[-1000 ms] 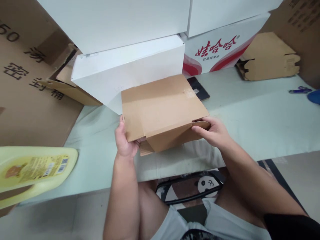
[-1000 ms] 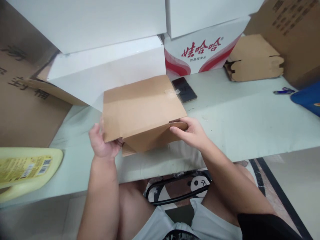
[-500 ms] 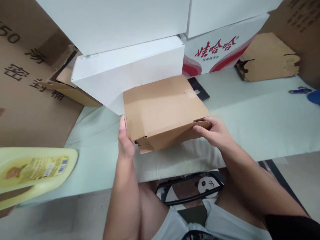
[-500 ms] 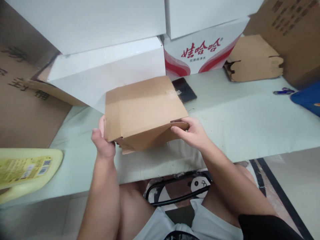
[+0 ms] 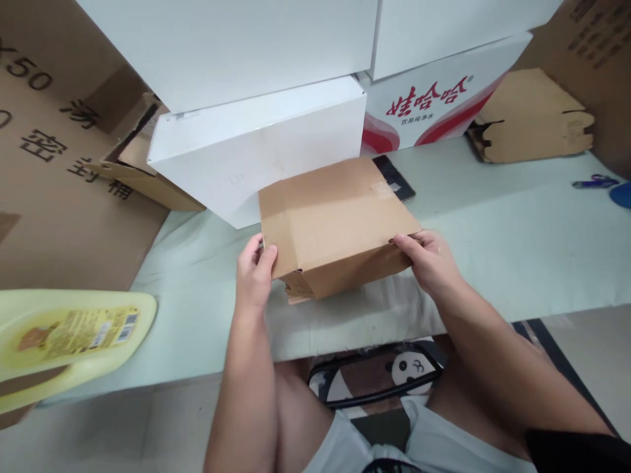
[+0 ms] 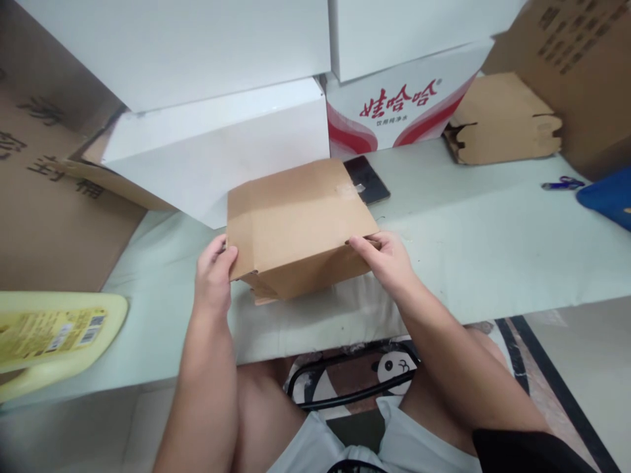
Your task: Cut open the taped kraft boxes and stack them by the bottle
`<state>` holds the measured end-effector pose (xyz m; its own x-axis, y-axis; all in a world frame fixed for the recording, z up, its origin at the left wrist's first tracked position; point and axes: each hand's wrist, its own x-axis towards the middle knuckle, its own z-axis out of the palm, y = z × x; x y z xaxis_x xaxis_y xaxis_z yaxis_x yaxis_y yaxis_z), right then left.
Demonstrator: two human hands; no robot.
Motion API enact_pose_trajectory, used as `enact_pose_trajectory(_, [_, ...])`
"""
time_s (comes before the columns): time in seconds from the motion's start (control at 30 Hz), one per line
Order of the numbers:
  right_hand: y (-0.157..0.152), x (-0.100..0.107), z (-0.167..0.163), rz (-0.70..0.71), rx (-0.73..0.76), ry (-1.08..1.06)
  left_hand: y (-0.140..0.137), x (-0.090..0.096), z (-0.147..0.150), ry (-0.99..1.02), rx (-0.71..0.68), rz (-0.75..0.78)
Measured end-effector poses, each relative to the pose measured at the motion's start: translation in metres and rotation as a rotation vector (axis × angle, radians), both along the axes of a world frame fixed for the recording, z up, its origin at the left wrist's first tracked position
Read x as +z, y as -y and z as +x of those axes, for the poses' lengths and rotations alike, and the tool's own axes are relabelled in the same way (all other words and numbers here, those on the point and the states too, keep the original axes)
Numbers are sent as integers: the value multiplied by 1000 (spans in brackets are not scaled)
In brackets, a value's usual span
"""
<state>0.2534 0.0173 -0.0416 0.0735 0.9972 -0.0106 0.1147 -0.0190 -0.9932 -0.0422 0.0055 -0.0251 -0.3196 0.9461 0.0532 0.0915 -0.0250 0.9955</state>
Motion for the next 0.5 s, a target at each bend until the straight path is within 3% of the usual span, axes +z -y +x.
enact_pose_trajectory(0.2, [1, -5, 0, 23, -4, -136, -3, 4, 2, 98, 91, -87])
enact_pose_trajectory(0.5, [7, -10, 6, 208, 50, -206, 6, 11, -1, 489, -10, -362])
